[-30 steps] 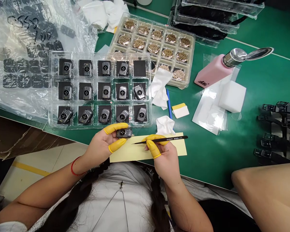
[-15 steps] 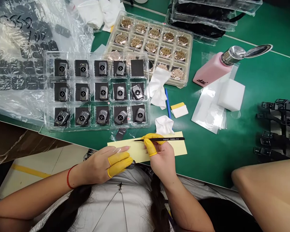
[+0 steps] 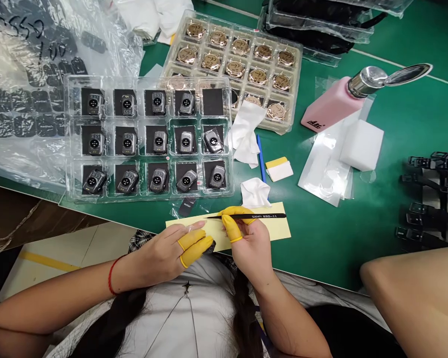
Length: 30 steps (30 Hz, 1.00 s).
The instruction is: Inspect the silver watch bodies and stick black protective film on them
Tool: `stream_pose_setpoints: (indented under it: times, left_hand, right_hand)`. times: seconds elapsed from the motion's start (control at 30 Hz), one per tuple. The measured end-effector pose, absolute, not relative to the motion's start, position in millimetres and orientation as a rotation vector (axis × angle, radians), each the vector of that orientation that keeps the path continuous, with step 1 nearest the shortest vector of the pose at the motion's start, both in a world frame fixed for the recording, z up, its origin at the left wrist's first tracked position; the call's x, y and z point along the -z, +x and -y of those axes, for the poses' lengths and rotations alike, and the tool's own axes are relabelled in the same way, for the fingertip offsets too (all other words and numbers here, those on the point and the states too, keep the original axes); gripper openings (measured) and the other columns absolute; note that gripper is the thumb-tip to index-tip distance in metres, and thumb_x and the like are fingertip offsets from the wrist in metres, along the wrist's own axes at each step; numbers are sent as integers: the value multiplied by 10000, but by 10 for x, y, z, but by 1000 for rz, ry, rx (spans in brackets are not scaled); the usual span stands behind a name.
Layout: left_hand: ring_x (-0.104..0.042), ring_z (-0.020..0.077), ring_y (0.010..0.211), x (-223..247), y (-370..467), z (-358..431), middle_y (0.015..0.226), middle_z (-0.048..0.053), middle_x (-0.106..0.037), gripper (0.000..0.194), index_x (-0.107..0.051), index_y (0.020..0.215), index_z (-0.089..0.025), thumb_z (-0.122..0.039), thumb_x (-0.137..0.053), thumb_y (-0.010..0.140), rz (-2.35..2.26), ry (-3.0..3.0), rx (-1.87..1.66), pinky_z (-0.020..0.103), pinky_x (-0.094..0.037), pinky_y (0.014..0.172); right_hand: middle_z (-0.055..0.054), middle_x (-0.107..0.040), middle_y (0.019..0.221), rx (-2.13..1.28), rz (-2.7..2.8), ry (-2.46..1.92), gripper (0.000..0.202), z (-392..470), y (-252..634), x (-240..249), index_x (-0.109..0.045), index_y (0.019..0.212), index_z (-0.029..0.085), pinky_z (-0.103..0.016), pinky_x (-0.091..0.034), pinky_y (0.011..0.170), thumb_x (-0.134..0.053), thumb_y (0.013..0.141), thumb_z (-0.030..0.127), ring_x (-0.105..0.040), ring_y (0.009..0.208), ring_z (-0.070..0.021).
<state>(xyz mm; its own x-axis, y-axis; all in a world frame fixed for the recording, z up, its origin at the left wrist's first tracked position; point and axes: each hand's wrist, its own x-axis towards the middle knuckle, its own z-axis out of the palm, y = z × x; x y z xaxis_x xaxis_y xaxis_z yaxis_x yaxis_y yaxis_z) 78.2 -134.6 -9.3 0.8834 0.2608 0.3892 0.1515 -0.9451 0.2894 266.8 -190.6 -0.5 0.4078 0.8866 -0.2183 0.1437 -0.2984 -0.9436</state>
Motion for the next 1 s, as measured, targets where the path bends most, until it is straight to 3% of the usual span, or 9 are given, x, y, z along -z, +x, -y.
stream_pose_setpoints:
  times: [0.27,0.47,0.6,0.73,0.83,1.0]
  left_hand:
    - [-626,233,1056,48,787,1429,1051,177,-691,278,-590,1072,-85,-37,-363,919,-392,2914,-363,339,-456,774]
    - [-620,232,1066,91,764,1411,1084,154,-682,288,-574,1142,-111,-64,-389,927,-388,2732,-427,338,-472,810]
    - [-632,204,1016,96,742,1344,1095,88,-683,276,-560,1187,-179,-183,-505,916,-584,2304,-517,345,-497,858]
    - [-668,182,889,-1,804,1283,1057,77,-690,371,-590,1168,-182,-274,-653,815,-918,1408,-459,301,-546,777]
    - [-679,181,878,-61,870,1275,1059,89,-700,484,-572,1202,-163,-275,-719,755,-917,923,-443,289,-554,772]
    - [-682,174,915,-83,906,1309,1061,84,-709,520,-589,1166,-165,-200,-784,685,-887,666,-480,287,-555,833]
  right_hand:
    - [-18,-674,736,-1016,850,-1664,132,1927,2643,7,-632,751,194,-271,-543,602,-691,787,307,-613,593,-134]
    - [1,-634,666,-969,759,-1641,123,1948,2658,-6,-650,812,200,-280,-512,610,-693,808,316,-591,600,-138]
    - [2,-614,713,-834,657,-1540,52,1987,2704,-55,-650,826,212,-282,-463,646,-653,853,256,-551,637,-127]
    - [0,-603,733,-815,572,-1442,35,2038,2643,-147,-661,826,218,-281,-440,661,-643,855,210,-535,668,-128]
    - [15,-600,708,-889,583,-1388,39,2070,2556,-172,-672,857,231,-268,-439,664,-640,861,209,-530,646,-114]
    - [25,-603,676,-959,621,-1363,64,2096,2486,-117,-664,907,256,-263,-442,688,-612,893,221,-537,655,-113]
